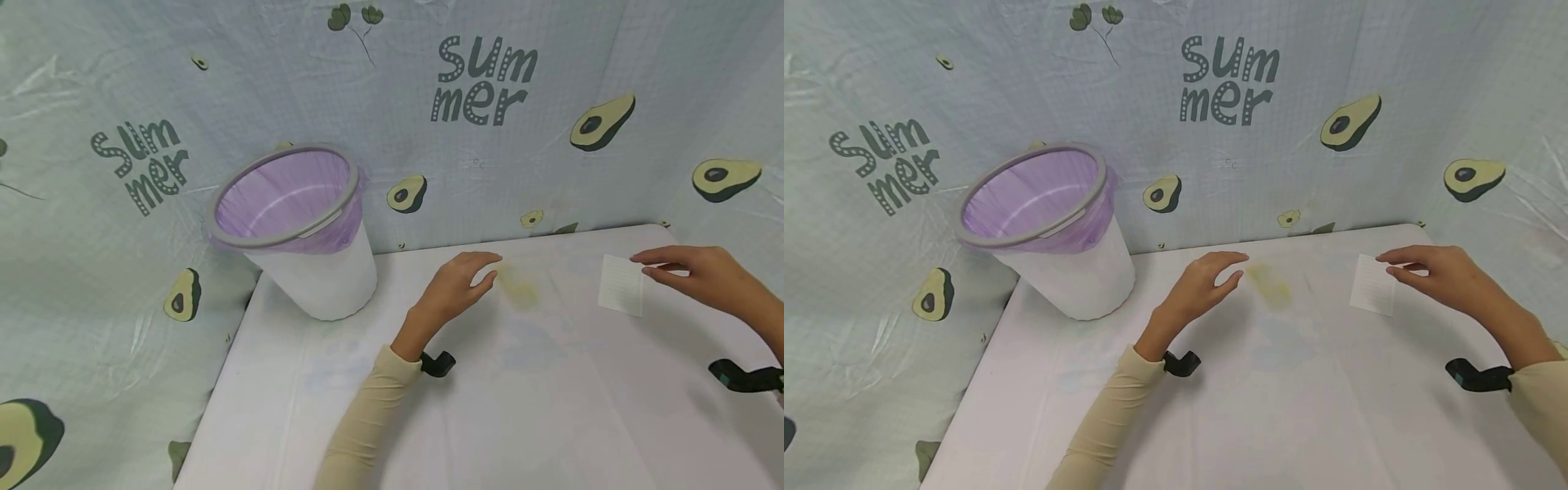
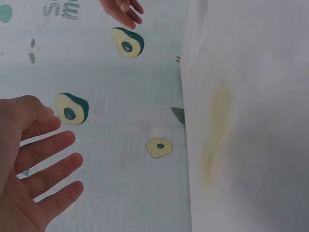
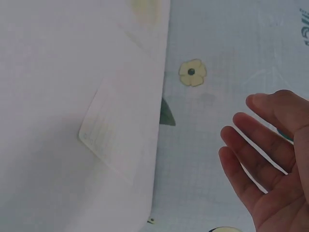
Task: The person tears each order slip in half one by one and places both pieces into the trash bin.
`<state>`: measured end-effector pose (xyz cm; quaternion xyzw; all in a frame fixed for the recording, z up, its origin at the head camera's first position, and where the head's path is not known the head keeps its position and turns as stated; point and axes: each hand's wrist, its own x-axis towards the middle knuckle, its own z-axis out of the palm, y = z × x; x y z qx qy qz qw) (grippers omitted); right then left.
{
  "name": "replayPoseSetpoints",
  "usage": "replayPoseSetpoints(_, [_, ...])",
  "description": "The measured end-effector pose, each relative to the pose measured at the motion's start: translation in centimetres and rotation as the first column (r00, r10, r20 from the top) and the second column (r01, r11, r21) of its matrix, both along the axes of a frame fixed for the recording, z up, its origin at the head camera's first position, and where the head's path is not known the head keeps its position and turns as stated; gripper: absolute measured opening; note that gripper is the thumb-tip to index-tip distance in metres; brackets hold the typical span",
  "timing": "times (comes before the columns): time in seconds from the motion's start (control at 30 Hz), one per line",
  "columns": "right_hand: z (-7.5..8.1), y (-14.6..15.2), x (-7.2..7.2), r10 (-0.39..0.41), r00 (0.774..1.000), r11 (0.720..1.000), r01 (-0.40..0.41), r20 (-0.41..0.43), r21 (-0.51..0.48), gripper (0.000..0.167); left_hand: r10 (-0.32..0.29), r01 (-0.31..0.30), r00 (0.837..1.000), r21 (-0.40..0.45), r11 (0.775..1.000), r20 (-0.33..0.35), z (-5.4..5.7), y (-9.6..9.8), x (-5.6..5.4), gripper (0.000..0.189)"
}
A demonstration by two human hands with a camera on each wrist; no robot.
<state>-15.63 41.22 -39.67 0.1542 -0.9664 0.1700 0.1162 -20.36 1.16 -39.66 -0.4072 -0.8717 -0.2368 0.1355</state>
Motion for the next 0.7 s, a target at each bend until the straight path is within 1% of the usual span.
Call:
replayPoseSetpoints(0.13, [-0.9,0.8,-0.4,0.004,0.999,1.000,-0.004,0.039,-0.001,0.028,-0.034,0.031,0.999,-0.066,0.997,-0.039,-0.9,2.1,0.2,0.032])
replayPoseSetpoints(0.3, [-2.1,1.5,-1.1,0.026,0.998,0.999,-0.028,0.064,0.031,0.030,-0.058,0.048,0.995,-0.134,0.990,-0.076,-2.1,4.5,0.4,0.034])
replayPoseSetpoints(0.37, [-2.7,1.7,-1.4,0.038,0.996,0.998,-0.042,0.085,0.056,0.031,-0.084,0.068,0.992,-0.171,0.983,-0.091,-2.5,5.4,0.4,0.035])
replayPoseSetpoints(0.43, [-3.2,1.9,-1.7,0.048,0.993,0.995,-0.057,0.111,0.081,0.033,-0.117,0.094,0.988,-0.217,0.972,-0.097,-3.0,6.4,0.4,0.036])
replayPoseSetpoints(0.5, [-3.7,2.2,-2.2,0.058,0.988,0.992,-0.073,0.140,0.104,0.034,-0.155,0.129,0.985,-0.258,0.957,-0.081,-3.5,7.3,0.4,0.037])
replayPoseSetpoints(0.57, [-4.2,2.5,-2.6,0.065,0.984,0.988,-0.086,0.167,0.125,0.036,-0.178,0.159,0.983,-0.283,0.946,-0.045,-4.1,8.2,0.4,0.038])
replayPoseSetpoints(0.63, [-4.8,3.0,-3.1,0.076,0.980,0.984,-0.103,0.185,0.143,0.037,-0.184,0.178,0.983,-0.278,0.944,0.005,-4.7,9.1,0.2,0.038])
replayPoseSetpoints(0.7, [-5.4,3.6,-3.5,0.100,0.977,0.978,-0.131,0.188,0.160,0.039,-0.183,0.193,0.981,-0.256,0.947,0.064,-5.3,9.9,0.0,0.038])
